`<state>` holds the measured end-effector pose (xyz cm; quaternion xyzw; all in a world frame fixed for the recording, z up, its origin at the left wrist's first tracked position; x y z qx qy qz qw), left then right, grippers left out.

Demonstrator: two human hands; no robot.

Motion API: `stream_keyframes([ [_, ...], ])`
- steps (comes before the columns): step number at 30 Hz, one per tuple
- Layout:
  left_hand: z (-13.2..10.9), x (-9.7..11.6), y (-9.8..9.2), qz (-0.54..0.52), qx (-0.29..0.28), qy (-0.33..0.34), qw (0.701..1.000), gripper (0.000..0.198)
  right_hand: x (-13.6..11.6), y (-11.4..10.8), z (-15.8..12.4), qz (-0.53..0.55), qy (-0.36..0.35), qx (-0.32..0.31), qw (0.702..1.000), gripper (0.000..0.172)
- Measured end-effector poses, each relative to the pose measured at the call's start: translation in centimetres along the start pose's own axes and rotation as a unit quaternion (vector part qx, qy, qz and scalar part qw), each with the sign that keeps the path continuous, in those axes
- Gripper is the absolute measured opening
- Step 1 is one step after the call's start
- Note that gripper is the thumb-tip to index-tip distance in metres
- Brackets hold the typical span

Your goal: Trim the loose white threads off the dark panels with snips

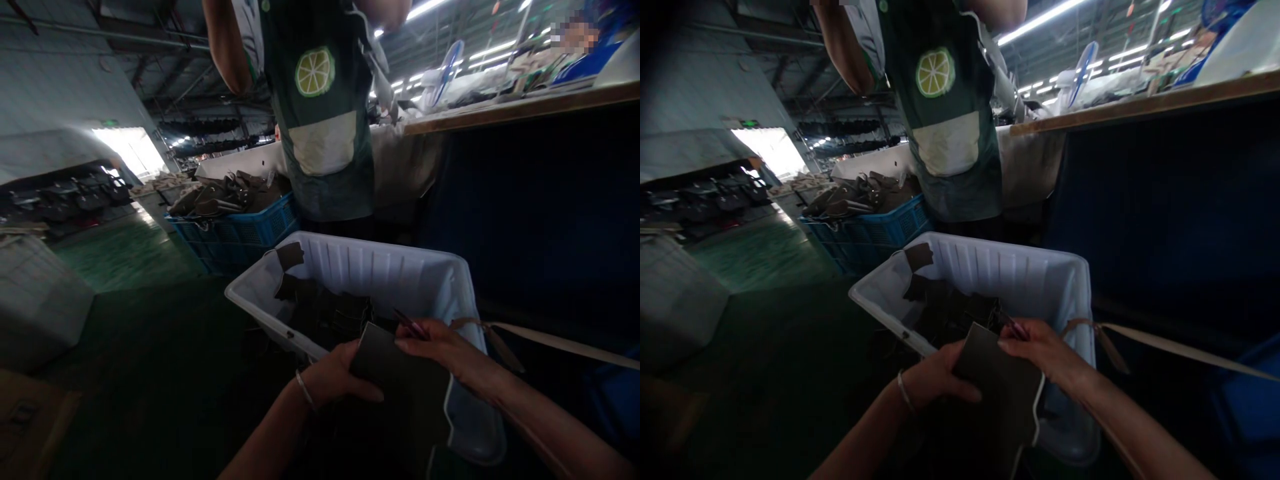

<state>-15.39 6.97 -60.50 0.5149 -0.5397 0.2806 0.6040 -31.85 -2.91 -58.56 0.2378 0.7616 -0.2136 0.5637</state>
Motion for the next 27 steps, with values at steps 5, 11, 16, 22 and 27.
stream_keyframes([
  [5,-0.7,0.2,0.3,0.048,-0.09,-0.056,0.993,0.07,-1.7,-1.3,-1.5,0.019,0.02,0.029,0.999,0.046],
  [11,-2.1,0.0,-1.1,0.171,-0.063,-0.065,0.981,0.046,-2.7,-3.2,-2.7,0.033,0.03,0.052,0.998,0.042],
  [16,-1.7,-1.1,-1.4,0.18,-0.066,-0.068,0.979,0.03,-2.7,-4.0,-2.6,0.029,0.036,0.078,0.996,0.041],
  [22,-1.4,0.4,-0.7,0.109,-0.037,-0.059,0.992,0.024,0.7,-6.6,-0.8,-0.037,0.026,0.075,0.996,0.039],
  [27,-0.9,2.3,-0.9,0.022,-0.01,-0.077,0.997,0.029,-1.6,-6.2,-2.3,-0.335,-0.072,0.235,0.91,0.046],
])
Point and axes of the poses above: each hand's wrist, its own z-axis towards the middle knuckle, its own y-axis out of the palm, x = y × z, the point moved 2 cm from there along z, towards the middle knuckle, and after that the axes turned 1 degree about z, right-handed, at the moved point
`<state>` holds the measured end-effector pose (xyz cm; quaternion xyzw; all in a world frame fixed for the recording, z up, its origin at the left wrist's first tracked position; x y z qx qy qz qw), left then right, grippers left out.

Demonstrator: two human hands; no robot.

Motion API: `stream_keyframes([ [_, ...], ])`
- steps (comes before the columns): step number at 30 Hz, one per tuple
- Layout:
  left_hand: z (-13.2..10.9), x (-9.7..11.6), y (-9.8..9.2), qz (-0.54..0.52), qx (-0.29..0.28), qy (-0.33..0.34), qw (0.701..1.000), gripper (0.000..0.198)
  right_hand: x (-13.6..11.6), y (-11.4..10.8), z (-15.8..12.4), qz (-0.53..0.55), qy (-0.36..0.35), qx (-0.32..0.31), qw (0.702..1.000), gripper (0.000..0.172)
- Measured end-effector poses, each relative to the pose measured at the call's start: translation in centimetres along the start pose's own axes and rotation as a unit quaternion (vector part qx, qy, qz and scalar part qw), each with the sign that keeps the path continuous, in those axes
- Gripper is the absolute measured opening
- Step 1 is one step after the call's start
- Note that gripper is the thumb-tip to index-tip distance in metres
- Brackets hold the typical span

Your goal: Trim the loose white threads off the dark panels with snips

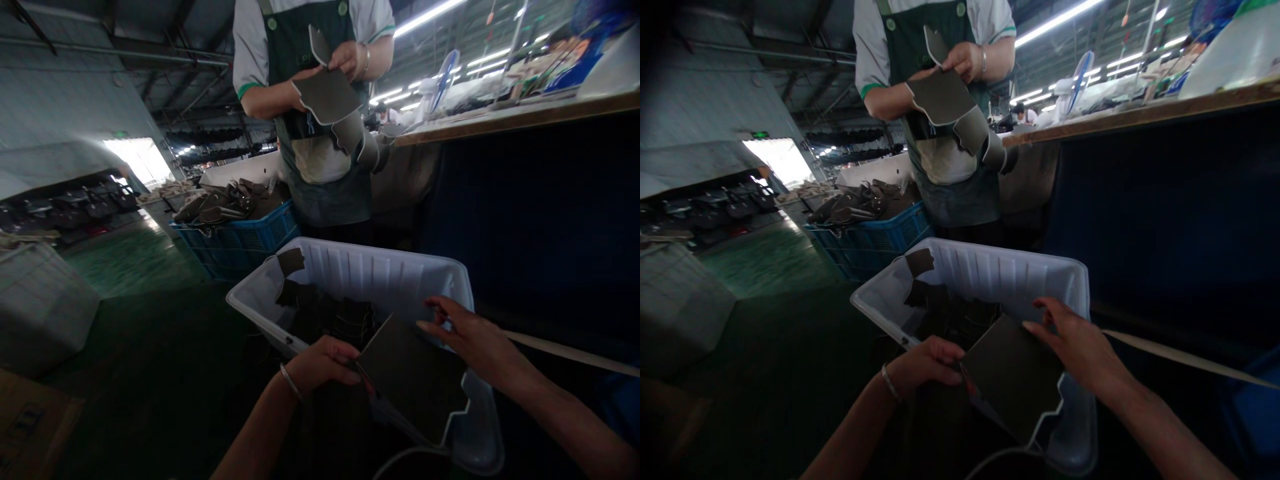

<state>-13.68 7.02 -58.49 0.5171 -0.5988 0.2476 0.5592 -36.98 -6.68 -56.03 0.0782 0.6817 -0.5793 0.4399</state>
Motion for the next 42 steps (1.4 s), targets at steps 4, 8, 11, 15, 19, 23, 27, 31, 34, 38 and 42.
stream_keyframes([
  [4,0.9,0.4,0.1,0.001,0.004,-0.014,1.0,0.029,-5.1,0.7,-3.1,0.062,-0.079,-0.093,0.991,0.045],
  [8,1.2,0.2,0.7,0.006,0.008,-0.008,1.0,0.028,-5.7,4.5,-4.5,0.094,-0.048,-0.235,0.966,0.052],
  [11,1.0,0.3,1.1,0.018,0.009,-0.004,1.0,0.029,-4.5,6.6,-4.3,0.084,-0.064,-0.24,0.965,0.046],
  [15,0.7,0.5,1.2,0.021,0.001,0.009,1.0,0.035,-4.0,7.2,-4.0,0.07,-0.08,-0.218,0.97,0.041],
  [19,0.7,0.5,1.3,0.016,0.004,0.02,1.0,0.037,-4.5,6.7,-4.1,0.046,-0.105,-0.206,0.972,0.041],
  [23,0.8,0.3,1.5,0.016,0.009,0.024,1.0,0.036,-5.4,6.5,-4.6,0.022,-0.11,-0.209,0.971,0.042],
  [27,0.8,0.2,1.4,0.037,0.053,0.011,0.998,0.039,-6.5,6.6,-4.9,0.033,-0.062,-0.202,0.977,0.045],
  [31,0.4,0.7,1.4,0.069,0.083,0.01,0.994,0.038,-6.8,7.0,-4.7,0.086,-0.015,-0.186,0.979,0.046],
  [34,0.2,1.3,1.5,0.102,0.091,0.012,0.991,0.038,-6.4,7.6,-4.4,0.144,0.008,-0.19,0.971,0.043],
  [38,0.1,1.7,1.7,0.123,0.09,0.023,0.988,0.038,-5.7,8.4,-4.0,0.18,0.02,-0.186,0.966,0.041],
  [42,0.1,1.9,1.6,0.191,0.116,0.03,0.974,0.033,-5.2,9.0,-3.9,0.216,0.048,-0.205,0.953,0.044],
])
Point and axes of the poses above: each hand's wrist, its own z-axis towards the middle knuckle, its own y-axis out of the palm, x = y × z, the point moved 2 cm from there along z, towards the middle knuckle, and after that the axes turned 1 degree about z, right-handed, at the moved point
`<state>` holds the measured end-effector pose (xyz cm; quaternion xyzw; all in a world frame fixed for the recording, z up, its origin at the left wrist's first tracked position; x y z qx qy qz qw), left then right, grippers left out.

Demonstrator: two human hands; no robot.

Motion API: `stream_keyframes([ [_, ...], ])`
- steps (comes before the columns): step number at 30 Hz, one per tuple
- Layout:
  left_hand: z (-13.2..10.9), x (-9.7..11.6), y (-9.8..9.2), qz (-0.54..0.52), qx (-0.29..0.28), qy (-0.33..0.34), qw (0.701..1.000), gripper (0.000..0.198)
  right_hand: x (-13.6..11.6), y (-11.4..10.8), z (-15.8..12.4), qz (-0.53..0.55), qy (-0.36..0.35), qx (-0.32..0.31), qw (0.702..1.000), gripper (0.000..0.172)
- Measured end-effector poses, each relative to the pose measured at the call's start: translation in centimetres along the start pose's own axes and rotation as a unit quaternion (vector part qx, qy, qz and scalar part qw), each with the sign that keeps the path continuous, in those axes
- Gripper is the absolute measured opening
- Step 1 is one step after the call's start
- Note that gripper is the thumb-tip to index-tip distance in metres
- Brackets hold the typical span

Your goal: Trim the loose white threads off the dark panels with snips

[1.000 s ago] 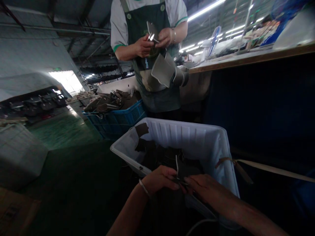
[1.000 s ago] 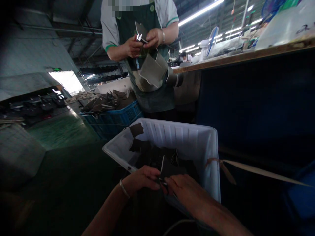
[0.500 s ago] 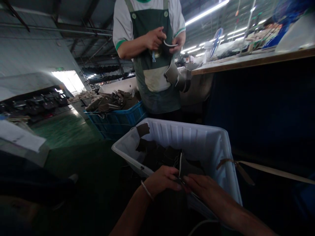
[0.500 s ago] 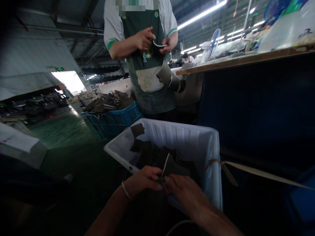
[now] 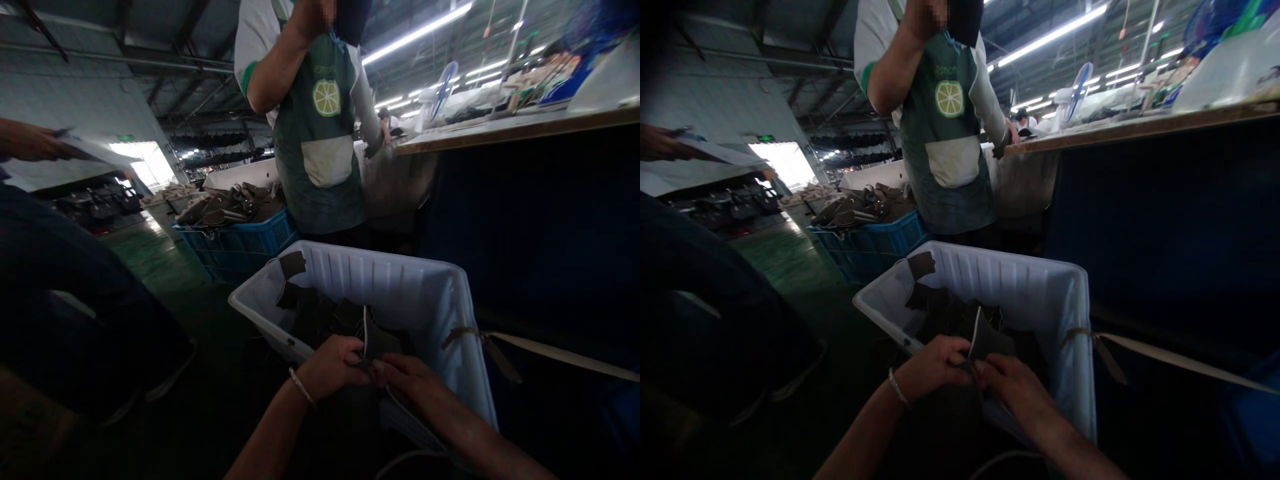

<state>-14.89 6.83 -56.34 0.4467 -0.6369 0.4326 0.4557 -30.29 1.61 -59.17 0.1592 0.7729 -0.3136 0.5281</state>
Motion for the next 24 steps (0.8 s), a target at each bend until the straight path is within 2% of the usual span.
stream_keyframes([
  [8,0.2,0.0,-0.3,0.051,-0.011,0.022,0.998,0.03,-1.1,0.1,-0.3,0.107,0.035,-0.023,0.993,0.05],
  [12,0.4,-0.4,-0.4,0.078,-0.01,0.028,0.996,0.028,0.4,0.0,0.1,0.154,0.041,-0.059,0.986,0.05],
  [16,0.6,-0.7,-0.3,0.063,-0.019,0.02,0.998,0.033,1.5,-0.2,0.5,0.173,0.055,-0.092,0.979,0.05],
  [20,0.7,-0.5,-0.4,0.078,-0.015,0.02,0.997,0.032,1.1,-0.3,0.6,0.177,0.037,-0.082,0.98,0.05],
  [24,0.7,-0.6,-0.4,0.059,-0.016,0.008,0.998,0.039,0.9,-0.3,0.5,0.178,0.041,-0.075,0.98,0.05],
])
Point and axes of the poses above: each hand's wrist, its own z-axis towards the middle knuckle, its own y-axis out of the palm, x = y × z, the point moved 2 cm from there along z, towards the middle knuckle, and after that the axes turned 1 degree about z, right-handed, at the moved point
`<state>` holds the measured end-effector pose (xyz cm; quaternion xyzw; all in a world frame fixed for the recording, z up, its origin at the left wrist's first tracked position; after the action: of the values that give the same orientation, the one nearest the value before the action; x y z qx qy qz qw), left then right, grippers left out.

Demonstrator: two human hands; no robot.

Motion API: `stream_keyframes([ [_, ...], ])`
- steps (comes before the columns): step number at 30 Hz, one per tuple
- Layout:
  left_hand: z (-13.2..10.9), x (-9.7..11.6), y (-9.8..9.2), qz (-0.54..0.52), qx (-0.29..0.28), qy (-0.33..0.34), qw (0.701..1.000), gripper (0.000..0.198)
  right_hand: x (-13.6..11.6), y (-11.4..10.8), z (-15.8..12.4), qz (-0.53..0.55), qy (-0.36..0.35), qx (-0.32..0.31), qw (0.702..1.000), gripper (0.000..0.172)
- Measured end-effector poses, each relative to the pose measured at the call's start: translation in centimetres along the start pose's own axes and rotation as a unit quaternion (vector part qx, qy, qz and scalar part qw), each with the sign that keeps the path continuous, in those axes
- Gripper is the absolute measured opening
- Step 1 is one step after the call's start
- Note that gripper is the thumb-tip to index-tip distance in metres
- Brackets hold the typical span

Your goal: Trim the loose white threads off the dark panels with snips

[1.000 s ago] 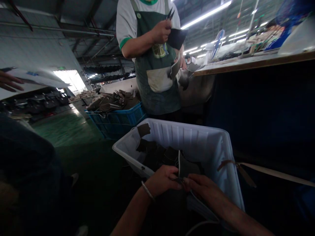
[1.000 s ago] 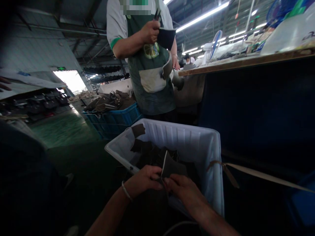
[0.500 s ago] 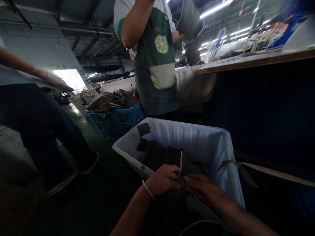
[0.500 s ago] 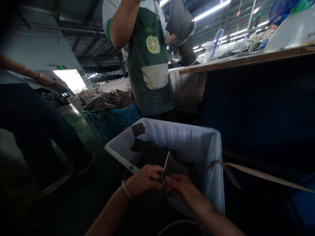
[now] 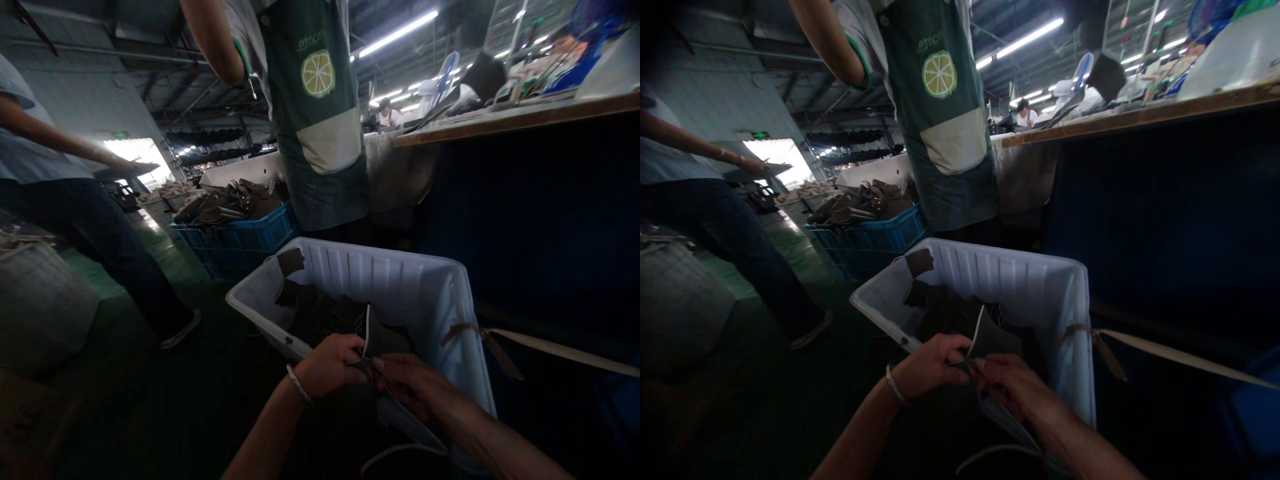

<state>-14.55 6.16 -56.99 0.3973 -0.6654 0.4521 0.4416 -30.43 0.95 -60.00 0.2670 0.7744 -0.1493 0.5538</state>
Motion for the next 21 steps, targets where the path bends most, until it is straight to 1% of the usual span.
stream_keyframes([
  [3,0.1,-0.1,0.0,0.002,-0.001,0.012,1.0,0.042,0.2,0.0,-0.2,0.001,0.009,0.002,1.0,0.05],
  [6,0.1,-0.2,0.0,0.035,0.009,0.02,0.999,0.041,0.5,0.0,-0.2,0.004,0.017,0.016,1.0,0.051],
  [12,0.3,-0.1,-0.2,0.075,0.022,0.031,0.996,0.042,0.4,0.2,0.1,0.023,0.005,0.025,0.999,0.051],
  [15,0.3,-0.1,-0.2,0.076,0.016,0.025,0.997,0.042,0.8,0.0,0.3,0.031,0.012,0.027,0.999,0.05],
  [18,0.3,0.1,-0.2,0.069,0.011,0.014,0.997,0.039,1.3,-0.1,0.5,0.036,-0.002,0.021,0.999,0.046],
  [21,0.3,0.3,-0.2,0.061,-0.001,0.028,0.998,0.034,1.7,-0.3,0.7,0.054,-0.002,0.022,0.998,0.045],
])
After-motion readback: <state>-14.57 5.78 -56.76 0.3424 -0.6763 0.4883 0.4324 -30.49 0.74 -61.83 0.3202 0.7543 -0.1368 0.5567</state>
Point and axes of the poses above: each hand's wrist, its own z-axis towards the middle knuckle, its own y-axis out of the palm, x = y × z, the point moved 2 cm from there along z, towards the middle knuckle, and after that the axes turned 1 degree about z, right-handed, at the moved point
